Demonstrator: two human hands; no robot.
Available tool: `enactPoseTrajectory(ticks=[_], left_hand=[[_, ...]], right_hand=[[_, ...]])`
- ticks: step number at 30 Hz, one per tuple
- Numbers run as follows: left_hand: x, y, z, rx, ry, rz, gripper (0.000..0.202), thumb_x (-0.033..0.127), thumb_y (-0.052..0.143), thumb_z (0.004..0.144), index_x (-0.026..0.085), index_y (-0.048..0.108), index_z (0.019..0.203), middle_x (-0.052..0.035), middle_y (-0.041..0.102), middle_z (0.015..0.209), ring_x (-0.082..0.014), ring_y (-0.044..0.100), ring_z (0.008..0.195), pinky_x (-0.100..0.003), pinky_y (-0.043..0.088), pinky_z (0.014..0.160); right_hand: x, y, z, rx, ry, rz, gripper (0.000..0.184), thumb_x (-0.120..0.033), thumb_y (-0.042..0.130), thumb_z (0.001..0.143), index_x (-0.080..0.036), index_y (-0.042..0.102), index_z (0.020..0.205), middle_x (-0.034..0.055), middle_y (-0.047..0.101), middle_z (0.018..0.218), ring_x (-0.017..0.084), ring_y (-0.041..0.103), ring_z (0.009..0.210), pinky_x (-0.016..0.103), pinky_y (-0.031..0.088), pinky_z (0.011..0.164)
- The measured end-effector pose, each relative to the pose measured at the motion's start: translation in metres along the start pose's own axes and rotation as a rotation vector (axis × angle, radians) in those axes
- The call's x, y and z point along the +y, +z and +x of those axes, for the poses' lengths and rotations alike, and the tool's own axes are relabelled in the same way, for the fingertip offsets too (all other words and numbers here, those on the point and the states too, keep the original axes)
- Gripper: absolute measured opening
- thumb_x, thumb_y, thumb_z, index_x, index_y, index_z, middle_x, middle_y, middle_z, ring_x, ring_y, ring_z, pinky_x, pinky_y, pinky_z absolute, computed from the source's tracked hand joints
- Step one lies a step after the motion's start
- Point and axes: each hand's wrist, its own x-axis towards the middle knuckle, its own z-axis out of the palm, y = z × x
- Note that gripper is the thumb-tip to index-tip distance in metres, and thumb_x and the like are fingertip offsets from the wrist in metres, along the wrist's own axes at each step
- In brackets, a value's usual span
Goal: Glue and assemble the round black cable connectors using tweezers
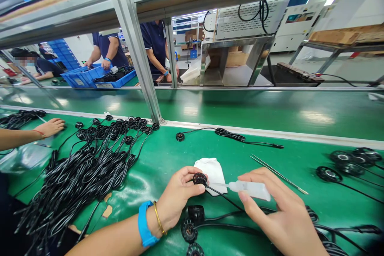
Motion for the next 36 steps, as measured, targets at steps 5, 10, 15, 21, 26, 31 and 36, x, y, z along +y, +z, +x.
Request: enactPoseTrajectory(ticks=[5,10,15,21,26,31,36], left_hand=[[0.001,0.000,0.000,0.007,0.003,0.011,0.039,0.016,0.082,0.065,0.015,0.066,0.100,-0.0099,0.071,0.104,-0.0219,0.064,0.099,-0.035,0.043,0.095],[0.004,0.002,-0.001,0.021,-0.023,0.014,0.040,0.016,0.082,0.064,0.015,0.065,0.100,-0.0087,0.071,0.103,-0.0203,0.064,0.097,-0.033,0.043,0.092],[0.004,0.003,-0.001,0.027,-0.043,0.026,0.039,0.017,0.081,0.066,0.015,0.065,0.101,-0.0092,0.071,0.103,-0.0203,0.064,0.096,-0.032,0.044,0.088],[0.003,0.002,-0.003,0.015,-0.034,0.030,0.037,0.017,0.081,0.067,0.016,0.066,0.101,-0.0079,0.071,0.103,-0.0187,0.064,0.095,-0.030,0.045,0.086],[0.003,0.002,-0.003,0.011,-0.031,0.040,0.037,0.016,0.080,0.067,0.015,0.066,0.101,-0.0068,0.071,0.101,-0.0175,0.063,0.093,-0.029,0.045,0.084],[0.004,0.003,-0.004,0.008,-0.050,0.044,0.039,0.016,0.080,0.065,0.015,0.065,0.100,-0.0066,0.070,0.098,-0.0172,0.063,0.089,-0.029,0.045,0.082],[0.006,0.004,-0.004,0.009,-0.050,0.062,0.039,0.015,0.079,0.065,0.014,0.064,0.101,-0.0073,0.071,0.098,-0.0172,0.063,0.089,-0.030,0.044,0.083]], right_hand=[[-0.003,0.000,0.001,-0.008,-0.056,0.001,0.007,-0.021,0.061,0.093,-0.022,0.059,0.100,0.0030,0.059,0.092,0.019,0.057,0.084,0.030,0.047,0.071],[-0.006,-0.001,0.002,0.005,-0.097,-0.004,0.009,-0.019,0.061,0.093,-0.021,0.059,0.101,0.0033,0.059,0.091,0.018,0.057,0.082,0.029,0.046,0.068],[-0.006,-0.009,0.004,0.062,-0.011,-0.045,0.005,-0.027,0.062,0.092,-0.024,0.063,0.095,0.0014,0.064,0.090,0.018,0.062,0.080,0.028,0.050,0.070],[0.026,-0.003,0.002,0.031,0.491,0.031,0.033,-0.054,0.067,0.082,-0.024,0.070,0.095,0.0020,0.073,0.093,0.019,0.069,0.067,0.026,0.056,0.058],[0.058,0.015,-0.006,-0.181,0.545,-0.033,0.038,-0.056,0.061,0.086,-0.024,0.069,0.104,0.0022,0.074,0.094,0.020,0.071,0.071,0.028,0.059,0.062],[0.065,0.022,-0.011,-0.241,0.411,-0.200,0.027,-0.048,0.060,0.089,-0.026,0.071,0.097,0.0025,0.073,0.090,0.024,0.069,0.076,0.033,0.055,0.061],[0.064,0.024,-0.013,-0.210,0.292,-0.262,0.029,-0.047,0.057,0.092,-0.022,0.072,0.097,0.0070,0.071,0.097,0.028,0.065,0.089,0.038,0.053,0.070]])
